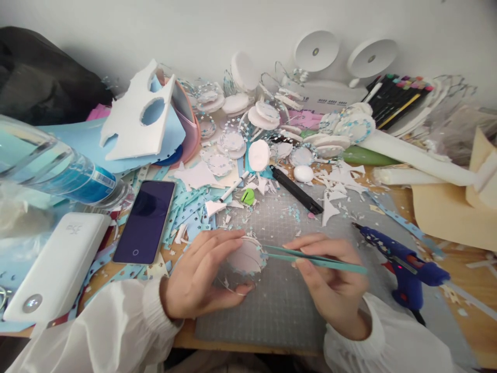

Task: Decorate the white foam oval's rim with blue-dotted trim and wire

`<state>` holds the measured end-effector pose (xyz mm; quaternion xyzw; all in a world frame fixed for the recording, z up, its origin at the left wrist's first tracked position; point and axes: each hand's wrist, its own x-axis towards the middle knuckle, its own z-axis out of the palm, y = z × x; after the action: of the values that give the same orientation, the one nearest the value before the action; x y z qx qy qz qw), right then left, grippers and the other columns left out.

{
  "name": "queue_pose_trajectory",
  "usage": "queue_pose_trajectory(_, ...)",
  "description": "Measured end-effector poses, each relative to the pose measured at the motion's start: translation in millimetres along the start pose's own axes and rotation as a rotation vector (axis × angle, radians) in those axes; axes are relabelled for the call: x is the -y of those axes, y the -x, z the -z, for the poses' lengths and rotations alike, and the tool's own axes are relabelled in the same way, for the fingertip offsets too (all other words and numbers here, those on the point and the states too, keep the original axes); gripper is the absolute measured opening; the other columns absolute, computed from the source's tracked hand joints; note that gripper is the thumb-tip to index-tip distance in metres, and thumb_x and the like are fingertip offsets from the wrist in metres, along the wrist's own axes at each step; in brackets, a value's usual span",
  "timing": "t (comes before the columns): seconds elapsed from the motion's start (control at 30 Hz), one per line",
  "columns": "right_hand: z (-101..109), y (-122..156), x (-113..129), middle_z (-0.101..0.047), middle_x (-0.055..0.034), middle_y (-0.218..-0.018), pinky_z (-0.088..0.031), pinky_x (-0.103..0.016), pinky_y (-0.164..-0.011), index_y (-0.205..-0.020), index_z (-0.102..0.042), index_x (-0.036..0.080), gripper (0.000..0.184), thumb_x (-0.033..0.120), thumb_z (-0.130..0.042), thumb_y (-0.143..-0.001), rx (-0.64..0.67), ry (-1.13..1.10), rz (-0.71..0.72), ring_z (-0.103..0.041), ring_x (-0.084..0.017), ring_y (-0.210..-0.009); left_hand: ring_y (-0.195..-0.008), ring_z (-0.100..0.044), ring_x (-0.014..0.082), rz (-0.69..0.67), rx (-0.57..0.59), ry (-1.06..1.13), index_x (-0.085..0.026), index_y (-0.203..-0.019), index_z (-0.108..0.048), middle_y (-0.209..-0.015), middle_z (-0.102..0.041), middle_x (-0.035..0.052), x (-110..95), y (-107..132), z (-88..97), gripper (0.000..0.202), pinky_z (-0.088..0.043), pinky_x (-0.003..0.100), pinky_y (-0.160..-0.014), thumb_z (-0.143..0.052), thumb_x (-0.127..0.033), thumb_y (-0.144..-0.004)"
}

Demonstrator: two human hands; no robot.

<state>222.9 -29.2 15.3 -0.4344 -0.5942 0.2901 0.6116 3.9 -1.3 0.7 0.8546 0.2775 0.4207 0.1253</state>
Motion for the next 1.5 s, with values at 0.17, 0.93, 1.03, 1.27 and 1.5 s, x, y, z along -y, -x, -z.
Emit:
queue_pose_trajectory(0.17, -1, -3, 1, -0.070, -0.0024, -0.076, -0.059, -0.033, -0.058, -0.091, -0.067, 0.027, 0.014, 0.014, -0.066, -0.085, -0.019, 0.014, 0.008, -0.070, -0.019, -0.071, -0.101, -0.069, 0.0275, 0.008, 0.016, -0.013, -0.011, -0.131, -0.049, -0.113, -0.071, 0.0199, 0, 0, 0.9, 0.058, -0.057, 0.041, -0.082, -0.073, -0.028, -0.081)
queue_pose_trajectory(0.93, 3, 3, -2, -0.074, -0.0053, -0.081, -0.059, -0.032, -0.059, -0.095, -0.065, 0.023, 0.025, 0.005, -0.066, -0.078, 0.067, 0.041, 0.094, -0.071, -0.020, -0.071, -0.094, -0.070, 0.0263, 0.066, -0.034, 0.249, -0.017, -0.128, -0.050, -0.108, -0.071, 0.0159, -6, -2, -0.1, 0.068, -0.058, 0.039, -0.078, -0.080, -0.026, -0.068)
queue_pose_trajectory(1.03, 4, 2, -1, -0.074, -0.0050, -0.082, -0.060, -0.031, -0.061, -0.094, -0.065, 0.023, 0.022, 0.006, -0.066, -0.079, 0.076, 0.002, 0.065, -0.071, -0.018, -0.072, -0.094, -0.070, 0.0266, 0.124, -0.066, 0.357, -0.015, -0.125, -0.051, -0.106, -0.070, 0.0161, -9, -4, -0.6, 0.065, -0.057, 0.039, -0.078, -0.080, -0.025, -0.068)
queue_pose_trajectory(1.27, 5, 3, -7, -0.073, -0.0047, -0.083, -0.056, -0.027, -0.055, -0.091, -0.065, 0.023, 0.006, 0.019, -0.067, -0.087, 0.088, -0.154, -0.136, -0.068, -0.016, -0.067, -0.094, -0.069, 0.0274, 0.179, -0.079, 0.410, -0.017, -0.123, -0.051, -0.105, -0.070, 0.0154, -10, -1, -2.5, 0.063, -0.057, 0.041, -0.079, -0.079, -0.027, -0.068)
queue_pose_trajectory(1.5, 7, 8, -16, -0.071, -0.0018, -0.088, -0.051, -0.023, -0.052, -0.093, -0.062, 0.024, 0.005, 0.026, -0.066, -0.090, 0.086, -0.309, -0.338, -0.059, -0.010, -0.060, -0.097, -0.068, 0.0264, 0.169, -0.056, 0.337, -0.017, -0.126, -0.050, -0.110, -0.069, 0.0158, -8, 1, -2.7, 0.063, -0.056, 0.040, -0.081, -0.078, -0.026, -0.070)
